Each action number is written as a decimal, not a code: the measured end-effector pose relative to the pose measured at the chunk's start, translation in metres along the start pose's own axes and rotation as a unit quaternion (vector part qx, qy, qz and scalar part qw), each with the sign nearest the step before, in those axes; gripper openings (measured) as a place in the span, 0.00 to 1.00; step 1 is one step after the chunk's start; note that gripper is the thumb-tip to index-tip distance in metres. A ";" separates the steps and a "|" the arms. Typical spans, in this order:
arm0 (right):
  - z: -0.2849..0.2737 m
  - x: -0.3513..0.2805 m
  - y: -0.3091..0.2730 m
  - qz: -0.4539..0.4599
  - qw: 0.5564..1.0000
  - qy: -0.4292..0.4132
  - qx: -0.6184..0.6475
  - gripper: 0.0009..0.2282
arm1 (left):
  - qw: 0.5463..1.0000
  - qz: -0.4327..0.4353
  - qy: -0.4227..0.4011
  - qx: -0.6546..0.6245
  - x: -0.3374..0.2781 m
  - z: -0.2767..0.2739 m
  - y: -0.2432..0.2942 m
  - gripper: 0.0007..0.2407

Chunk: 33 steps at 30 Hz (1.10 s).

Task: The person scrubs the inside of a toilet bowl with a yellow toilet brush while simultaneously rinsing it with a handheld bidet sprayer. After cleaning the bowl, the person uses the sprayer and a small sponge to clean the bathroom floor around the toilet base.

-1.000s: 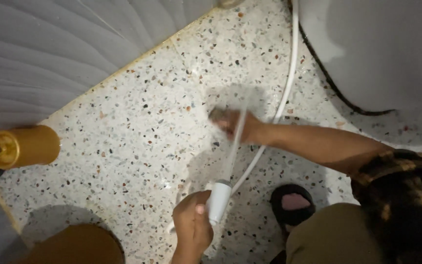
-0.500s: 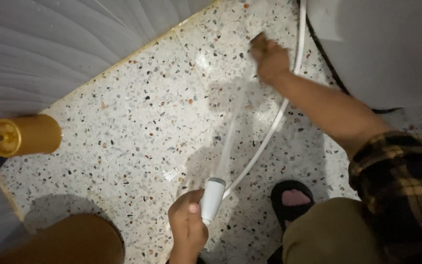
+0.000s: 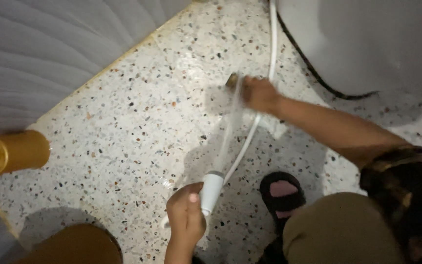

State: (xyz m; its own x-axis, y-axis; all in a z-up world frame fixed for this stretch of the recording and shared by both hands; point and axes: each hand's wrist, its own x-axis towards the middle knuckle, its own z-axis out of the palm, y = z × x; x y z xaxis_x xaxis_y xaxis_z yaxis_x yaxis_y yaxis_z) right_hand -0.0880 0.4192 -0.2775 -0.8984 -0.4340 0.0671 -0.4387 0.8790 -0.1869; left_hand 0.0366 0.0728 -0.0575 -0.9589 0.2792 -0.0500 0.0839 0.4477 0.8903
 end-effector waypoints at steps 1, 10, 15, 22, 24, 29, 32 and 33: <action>-0.009 -0.014 0.014 0.090 0.993 -0.069 -0.018 0.25 | 0.999 0.010 -0.021 0.024 0.002 0.003 0.002 0.22; -0.033 -0.223 0.001 0.484 0.869 -0.089 0.047 0.33 | 0.996 0.028 -0.075 0.045 0.022 0.013 0.005 0.25; -0.007 -0.274 -0.006 0.493 0.866 0.076 -0.023 0.31 | 0.996 0.049 -0.072 0.009 0.031 0.014 0.008 0.22; -0.026 -0.136 -0.020 0.477 0.868 -0.075 0.114 0.34 | 0.993 0.039 -0.093 0.054 0.021 0.009 0.017 0.28; -0.036 -0.089 -0.030 0.448 0.877 -0.087 0.148 0.34 | 0.995 0.038 -0.083 0.049 0.016 0.001 0.007 0.29; -0.006 -0.007 -0.033 0.325 0.932 -0.052 0.154 0.34 | 0.998 0.055 0.005 0.012 0.006 -0.030 -0.005 0.25; -0.025 0.035 -0.048 0.290 0.932 -0.113 0.189 0.33 | 0.977 0.094 0.001 0.194 0.016 -0.049 0.018 0.24; -0.004 0.043 -0.046 0.287 0.932 -0.115 0.190 0.33 | 0.977 0.090 0.001 0.195 0.016 -0.048 0.017 0.24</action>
State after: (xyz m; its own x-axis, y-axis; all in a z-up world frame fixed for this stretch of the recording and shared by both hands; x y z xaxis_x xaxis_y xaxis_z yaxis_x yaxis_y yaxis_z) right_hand -0.1067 0.3603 -0.2621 -0.9346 0.0169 -0.3553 0.1921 0.8645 -0.4644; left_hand 0.0097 0.0442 -0.0214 -0.9198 0.3812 0.0934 0.3478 0.6813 0.6441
